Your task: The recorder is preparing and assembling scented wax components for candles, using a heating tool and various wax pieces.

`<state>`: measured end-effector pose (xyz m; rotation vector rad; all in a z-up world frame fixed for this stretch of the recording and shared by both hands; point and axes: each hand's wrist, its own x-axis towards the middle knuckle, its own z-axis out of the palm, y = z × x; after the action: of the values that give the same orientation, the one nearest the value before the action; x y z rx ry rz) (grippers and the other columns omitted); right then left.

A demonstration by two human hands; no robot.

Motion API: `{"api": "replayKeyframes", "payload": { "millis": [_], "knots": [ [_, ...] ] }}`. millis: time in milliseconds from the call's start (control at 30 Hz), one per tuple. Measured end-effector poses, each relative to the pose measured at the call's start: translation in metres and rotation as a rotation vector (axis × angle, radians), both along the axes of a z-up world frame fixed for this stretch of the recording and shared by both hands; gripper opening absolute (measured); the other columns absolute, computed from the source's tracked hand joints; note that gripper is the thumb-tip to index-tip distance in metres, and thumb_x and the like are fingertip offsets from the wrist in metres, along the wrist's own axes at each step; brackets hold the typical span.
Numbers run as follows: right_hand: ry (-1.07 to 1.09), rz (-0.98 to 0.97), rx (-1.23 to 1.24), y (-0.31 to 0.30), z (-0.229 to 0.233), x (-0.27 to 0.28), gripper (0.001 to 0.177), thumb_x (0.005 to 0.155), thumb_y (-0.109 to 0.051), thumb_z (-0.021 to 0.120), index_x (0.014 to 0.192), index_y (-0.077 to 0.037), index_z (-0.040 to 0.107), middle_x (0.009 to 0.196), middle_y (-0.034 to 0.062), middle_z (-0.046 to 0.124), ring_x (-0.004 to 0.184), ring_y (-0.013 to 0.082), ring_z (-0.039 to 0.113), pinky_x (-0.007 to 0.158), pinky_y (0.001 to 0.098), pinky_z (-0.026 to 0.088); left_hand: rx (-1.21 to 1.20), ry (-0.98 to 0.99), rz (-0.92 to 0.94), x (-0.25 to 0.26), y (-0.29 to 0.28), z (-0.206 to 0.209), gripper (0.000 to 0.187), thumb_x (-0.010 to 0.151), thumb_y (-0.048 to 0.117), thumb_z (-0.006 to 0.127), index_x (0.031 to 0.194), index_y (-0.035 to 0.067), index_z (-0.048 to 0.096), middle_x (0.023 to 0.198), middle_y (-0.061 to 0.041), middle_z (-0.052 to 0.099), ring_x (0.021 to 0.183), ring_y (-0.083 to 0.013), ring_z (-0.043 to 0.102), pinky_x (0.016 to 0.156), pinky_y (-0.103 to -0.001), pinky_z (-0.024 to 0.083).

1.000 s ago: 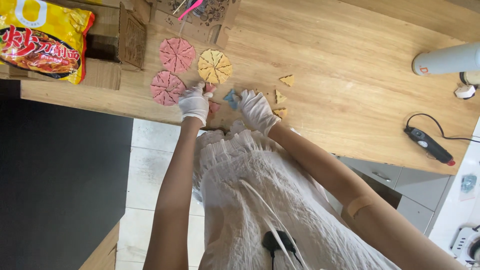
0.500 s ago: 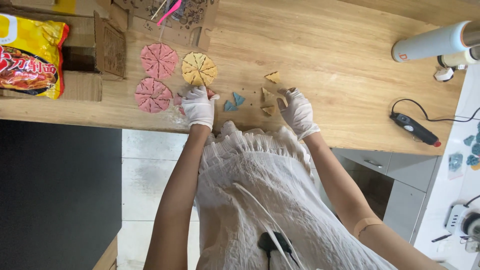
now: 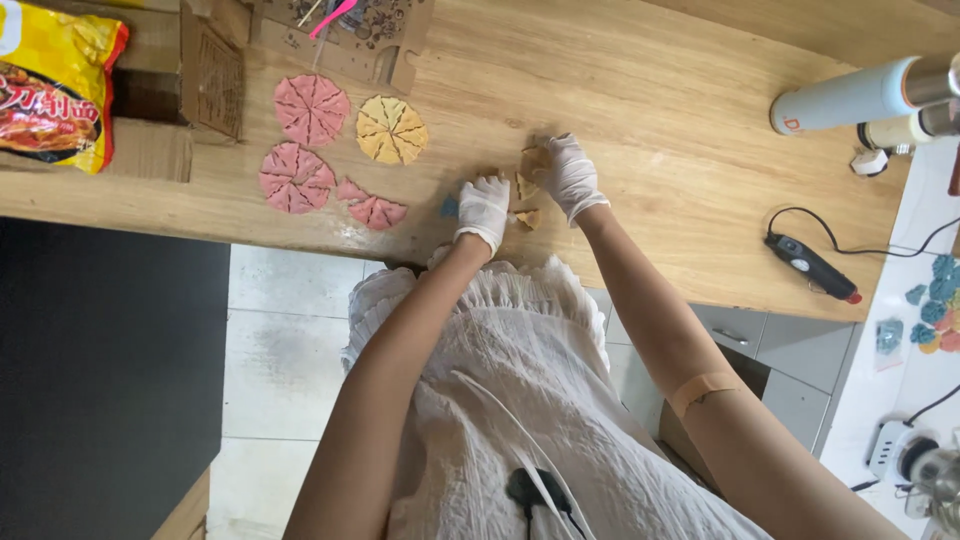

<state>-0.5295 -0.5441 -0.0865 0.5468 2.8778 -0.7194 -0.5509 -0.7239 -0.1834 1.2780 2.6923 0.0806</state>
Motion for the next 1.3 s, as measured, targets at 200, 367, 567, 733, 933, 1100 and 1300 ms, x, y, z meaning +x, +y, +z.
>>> {"api": "replayKeyframes", "payload": {
  "millis": [200,367,567,733,933,1100,1300],
  "knots": [
    [-0.044,-0.215,-0.266,-0.010,0.001,-0.011,0.032,0.074,-0.013,0.089,0.097,-0.001,0.071,0.099,0.0149,0.071,0.083,0.0195,0.073,0.074,0.0325,0.058,0.175,-0.334,0.221,-0.027,-0.094,0.109,0.054,0.087,0.049,0.074,0.126,0.014,0.061,0.113,-0.009,0.068,0.103,-0.0268,0.065,0.083,-0.044,0.051],
    [0.020,-0.427,-0.767,-0.013,-0.036,-0.013,0.022,0.096,-0.010,0.071,0.115,0.001,0.070,0.101,0.0101,0.072,0.080,0.0115,0.064,0.069,0.0286,0.054,0.034,-0.234,0.478,-0.067,-0.183,0.115,0.061,0.096,0.049,0.068,0.145,0.016,0.053,0.123,-0.014,0.064,0.108,-0.0328,0.062,0.087,-0.051,0.050],
    [-0.291,-0.226,-0.965,-0.112,-0.021,-0.063,0.028,0.098,-0.002,0.062,0.125,-0.008,0.063,0.096,0.0001,0.070,0.078,0.0072,0.064,0.065,0.0290,0.056,0.120,-0.112,0.457,-0.085,-0.213,0.073,0.076,0.094,0.050,0.063,0.155,0.008,0.044,0.154,-0.019,0.048,0.131,-0.0363,0.051,0.096,-0.053,0.044],
    [0.140,-0.021,-0.875,-0.158,-0.085,-0.068,0.022,0.089,0.002,0.074,0.108,-0.003,0.065,0.095,0.0056,0.073,0.085,0.0129,0.070,0.075,0.0306,0.059,0.100,-0.233,0.492,-0.076,-0.214,0.068,0.068,0.099,0.048,0.057,0.153,0.007,0.048,0.160,-0.016,0.045,0.137,-0.0337,0.048,0.107,-0.054,0.038],
    [0.139,-0.019,-0.648,-0.172,-0.089,-0.069,0.014,0.085,0.000,0.075,0.098,-0.004,0.070,0.089,0.0078,0.074,0.078,0.0168,0.071,0.073,0.0310,0.057,0.152,-0.183,0.494,-0.080,-0.222,0.084,0.071,0.094,0.048,0.059,0.151,0.005,0.051,0.153,-0.016,0.048,0.135,-0.0346,0.048,0.105,-0.053,0.038],
    [0.079,-0.013,-0.554,-0.184,-0.070,-0.071,0.019,0.085,0.000,0.071,0.103,-0.007,0.074,0.094,0.0124,0.077,0.085,0.0236,0.076,0.077,0.0340,0.059,0.157,-0.140,0.522,-0.100,-0.240,0.067,0.058,0.105,0.037,0.054,0.159,0.015,0.049,0.169,-0.013,0.036,0.141,-0.0327,0.047,0.113,-0.055,0.036],
    [0.146,-0.009,-0.542,-0.190,-0.090,-0.067,0.020,0.085,0.001,0.070,0.103,-0.006,0.074,0.097,0.0128,0.077,0.088,0.0243,0.077,0.079,0.0334,0.059,0.094,-0.072,0.332,-0.115,-0.242,0.070,0.051,0.104,0.047,0.054,0.150,0.026,0.057,0.168,-0.015,0.028,0.144,-0.0430,0.038,0.114,-0.062,0.028]
  ]
}}
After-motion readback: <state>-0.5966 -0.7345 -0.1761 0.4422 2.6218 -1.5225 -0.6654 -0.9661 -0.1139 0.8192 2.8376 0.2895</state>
